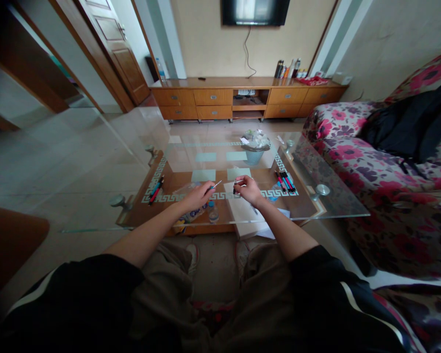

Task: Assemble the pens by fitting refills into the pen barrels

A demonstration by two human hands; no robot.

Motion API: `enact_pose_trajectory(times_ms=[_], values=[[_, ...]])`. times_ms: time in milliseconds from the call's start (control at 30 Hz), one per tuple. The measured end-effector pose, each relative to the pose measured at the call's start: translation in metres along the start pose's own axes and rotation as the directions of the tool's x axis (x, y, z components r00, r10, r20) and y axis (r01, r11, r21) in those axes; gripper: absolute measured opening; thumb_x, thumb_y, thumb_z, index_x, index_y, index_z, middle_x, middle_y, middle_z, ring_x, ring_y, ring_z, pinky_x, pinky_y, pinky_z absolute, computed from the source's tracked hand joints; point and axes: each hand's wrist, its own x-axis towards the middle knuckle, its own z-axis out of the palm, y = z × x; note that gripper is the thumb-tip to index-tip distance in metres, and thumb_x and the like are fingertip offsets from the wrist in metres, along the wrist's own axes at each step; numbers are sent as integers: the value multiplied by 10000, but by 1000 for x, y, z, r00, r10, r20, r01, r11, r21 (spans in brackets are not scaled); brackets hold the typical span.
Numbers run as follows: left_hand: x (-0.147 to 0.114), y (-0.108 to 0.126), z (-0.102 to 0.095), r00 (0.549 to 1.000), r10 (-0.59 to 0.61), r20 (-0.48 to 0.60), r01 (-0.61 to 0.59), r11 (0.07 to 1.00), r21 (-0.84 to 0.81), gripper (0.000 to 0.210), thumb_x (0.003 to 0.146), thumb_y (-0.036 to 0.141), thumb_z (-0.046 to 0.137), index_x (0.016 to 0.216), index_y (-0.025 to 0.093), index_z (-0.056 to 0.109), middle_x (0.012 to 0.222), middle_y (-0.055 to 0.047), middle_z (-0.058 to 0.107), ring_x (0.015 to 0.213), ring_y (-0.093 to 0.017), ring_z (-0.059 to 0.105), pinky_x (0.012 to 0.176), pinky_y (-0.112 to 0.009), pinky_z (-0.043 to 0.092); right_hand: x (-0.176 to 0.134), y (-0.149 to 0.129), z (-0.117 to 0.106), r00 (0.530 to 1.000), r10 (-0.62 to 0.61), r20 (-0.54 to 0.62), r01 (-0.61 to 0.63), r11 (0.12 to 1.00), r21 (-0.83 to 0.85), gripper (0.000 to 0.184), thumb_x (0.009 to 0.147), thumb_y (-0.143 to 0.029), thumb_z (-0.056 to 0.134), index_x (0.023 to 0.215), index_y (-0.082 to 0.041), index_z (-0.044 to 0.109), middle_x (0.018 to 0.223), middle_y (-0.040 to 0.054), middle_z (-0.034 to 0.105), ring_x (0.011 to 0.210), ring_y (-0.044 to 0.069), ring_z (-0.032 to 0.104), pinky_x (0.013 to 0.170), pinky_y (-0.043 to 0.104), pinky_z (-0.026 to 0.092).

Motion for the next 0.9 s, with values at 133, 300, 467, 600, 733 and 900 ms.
enact_pose_trajectory(times_ms=[133,300,467,600,733,900], values=[[2,2,4,1000,1,-32,-4,997,-71,227,1007,341,376,1098,205,533,881,-27,615,768,-164,555,698,-261,383,-3,-6,8,999,42,31,-45,993,109,316,743,-270,731,961,-191,517,758,3,659,614,131,657,476,187,436],[5,8,6,996,-48,-78,37,991,-130,253,1008,372,363,1065,197,537,841,-14,595,759,-159,532,699,-263,380,-5,-12,11,995,92,50,-100,972,215,275,748,-270,702,920,-199,499,792,1,655,639,129,672,471,175,411],[6,9,4,996,-16,-83,5,991,-132,273,996,402,387,1003,192,562,831,-11,587,761,-157,526,705,-263,380,-7,-15,13,987,133,91,-155,944,293,268,753,-244,638,984,-208,506,752,-13,640,666,145,664,573,237,495],[6,11,1,997,18,-77,-28,991,-128,287,996,387,381,952,194,588,807,-9,592,753,-156,534,705,-257,385,-1,-10,17,985,96,144,-137,941,311,153,758,-240,544,903,-190,542,671,-29,580,556,115,583,531,230,443],[5,18,-2,997,-8,-81,-3,992,-130,297,992,384,382,932,195,602,804,-10,612,767,-156,553,731,-250,402,1,-9,21,985,67,159,-103,968,228,148,754,-259,533,839,-166,612,564,-57,451,436,70,372,425,207,267],[5,27,-5,995,-16,-100,1,989,-145,295,987,381,389,911,194,604,775,-2,605,744,-146,542,729,-237,395,-12,-26,28,989,-3,151,-8,998,70,346,729,-434,715,954,-175,678,696,-32,565,537,71,421,483,199,321]])
